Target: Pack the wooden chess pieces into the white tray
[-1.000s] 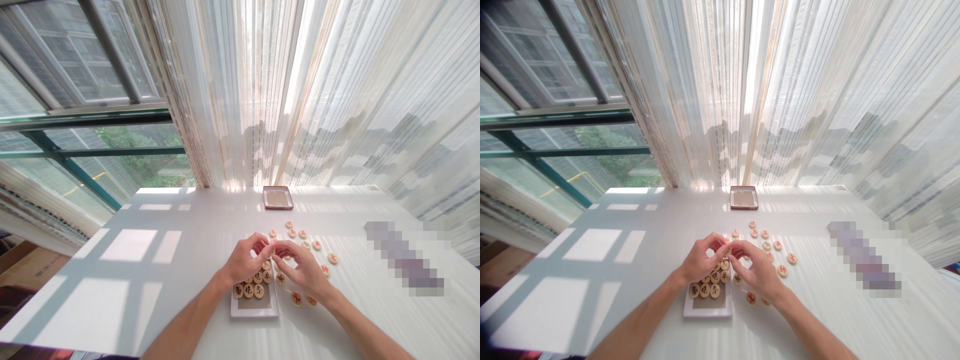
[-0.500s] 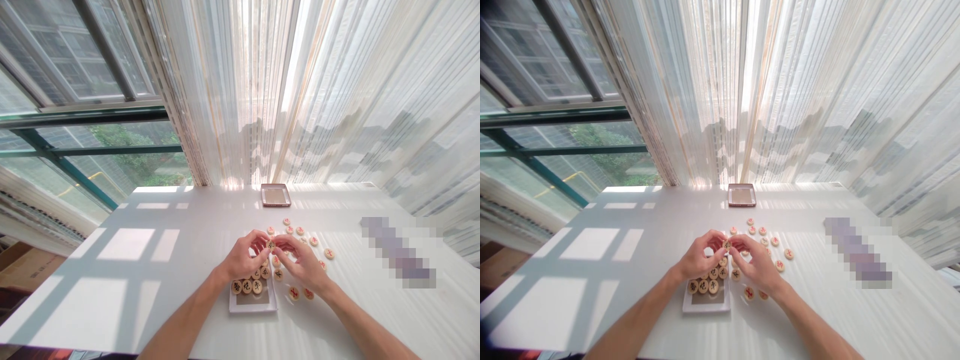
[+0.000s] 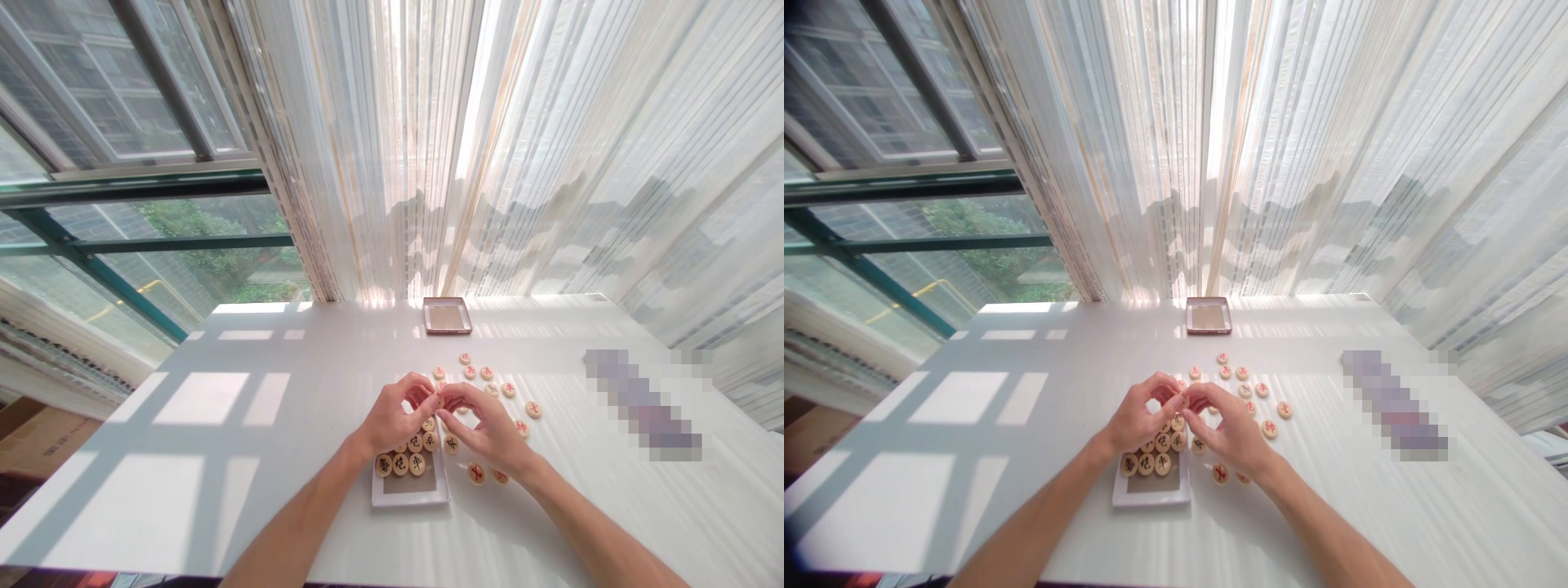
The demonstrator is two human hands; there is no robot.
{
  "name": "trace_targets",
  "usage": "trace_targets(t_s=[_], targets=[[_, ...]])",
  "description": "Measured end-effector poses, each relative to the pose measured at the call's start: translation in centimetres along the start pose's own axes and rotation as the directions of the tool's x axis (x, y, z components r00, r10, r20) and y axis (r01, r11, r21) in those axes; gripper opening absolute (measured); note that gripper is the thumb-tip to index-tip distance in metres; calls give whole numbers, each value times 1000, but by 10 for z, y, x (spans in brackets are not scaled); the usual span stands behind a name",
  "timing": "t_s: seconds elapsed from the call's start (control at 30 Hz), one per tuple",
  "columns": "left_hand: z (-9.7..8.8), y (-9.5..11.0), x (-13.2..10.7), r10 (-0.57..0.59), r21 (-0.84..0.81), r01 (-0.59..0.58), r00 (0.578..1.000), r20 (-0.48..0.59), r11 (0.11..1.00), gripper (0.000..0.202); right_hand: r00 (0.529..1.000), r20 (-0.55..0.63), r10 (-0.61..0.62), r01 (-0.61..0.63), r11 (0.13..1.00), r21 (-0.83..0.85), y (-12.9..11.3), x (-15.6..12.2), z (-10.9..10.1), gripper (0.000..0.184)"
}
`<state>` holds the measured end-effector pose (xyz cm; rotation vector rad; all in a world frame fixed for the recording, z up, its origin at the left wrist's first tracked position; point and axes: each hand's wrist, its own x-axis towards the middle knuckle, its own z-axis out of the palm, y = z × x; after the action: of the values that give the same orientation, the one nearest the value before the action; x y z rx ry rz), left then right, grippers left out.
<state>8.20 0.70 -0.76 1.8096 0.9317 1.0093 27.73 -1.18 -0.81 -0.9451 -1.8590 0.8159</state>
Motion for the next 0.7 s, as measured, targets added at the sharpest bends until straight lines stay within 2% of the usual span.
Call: trace_targets(t_s=[0.17,0.53,0.7], targets=[[0,1,-1,14,10,-14,1000,2,1000,18,1000,-3,-11,11,999,-46,1,1,-1,16],[-6,2,-1,35,11,-36,996,84,999,23,1000,-19,-2,1,999,-36,2,1,-3,17],[-6,3,-1,27,14,-28,996,83,1000,22,1000,-18,9,-9,1000,-18,0,0,-3,15]])
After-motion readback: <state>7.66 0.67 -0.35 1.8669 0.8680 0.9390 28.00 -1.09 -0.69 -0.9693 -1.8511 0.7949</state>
